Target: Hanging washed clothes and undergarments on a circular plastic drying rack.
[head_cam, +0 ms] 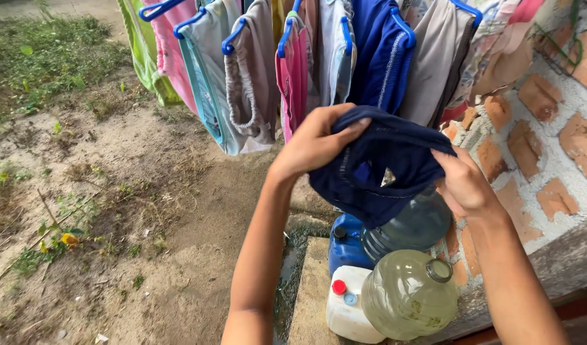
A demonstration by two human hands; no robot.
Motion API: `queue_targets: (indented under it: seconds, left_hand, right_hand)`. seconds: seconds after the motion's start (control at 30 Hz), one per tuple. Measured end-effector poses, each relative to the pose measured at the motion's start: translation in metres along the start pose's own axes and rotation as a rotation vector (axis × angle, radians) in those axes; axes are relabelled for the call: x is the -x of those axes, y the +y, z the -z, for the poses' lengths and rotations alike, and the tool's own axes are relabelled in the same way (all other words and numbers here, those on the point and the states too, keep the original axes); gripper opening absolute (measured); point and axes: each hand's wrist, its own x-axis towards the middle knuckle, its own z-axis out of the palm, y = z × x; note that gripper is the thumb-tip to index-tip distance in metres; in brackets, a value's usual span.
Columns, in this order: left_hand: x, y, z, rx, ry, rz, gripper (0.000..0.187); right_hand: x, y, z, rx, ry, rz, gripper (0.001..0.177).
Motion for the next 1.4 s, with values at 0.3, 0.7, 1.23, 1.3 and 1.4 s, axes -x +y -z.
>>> queue_targets:
  seconds: [0.3, 0.7, 1.23, 1.3, 1.4]
  left_hand:
    - [0.071, 0.023, 0.052, -0.536, 0.136, 0.098, 0.055]
    - [0.14, 0.048, 0.075, -1.126, 0.745, -0.04, 0.051]
    - [0.053, -0.001, 0.263, -1.886, 0.998, -0.19, 0.008]
    - [0.038, -0.004, 0.257, -1.732, 0.937, -0.006, 0.01]
    - [0.019, -0.021, 0.245, -1.361, 0.966, -0.011, 0.021]
  right_hand:
    - [-0.015, -0.005, -0.077, -0.262, -0.374, -0.043, 0.032]
    - [-0.06, -0.013, -0.262, 0.136, -0.843, 0.011, 0.029]
    - [-0.278, -0.094, -0.42, 0.603, -0.807, 1.024, 0.03]
    - [-0.295, -0.094, -0.406, 0.771, -0.76, 1.016, 0.032]
    - [-0.315, -0.091, -0.38, 0.899, -0.726, 1.037, 0.038]
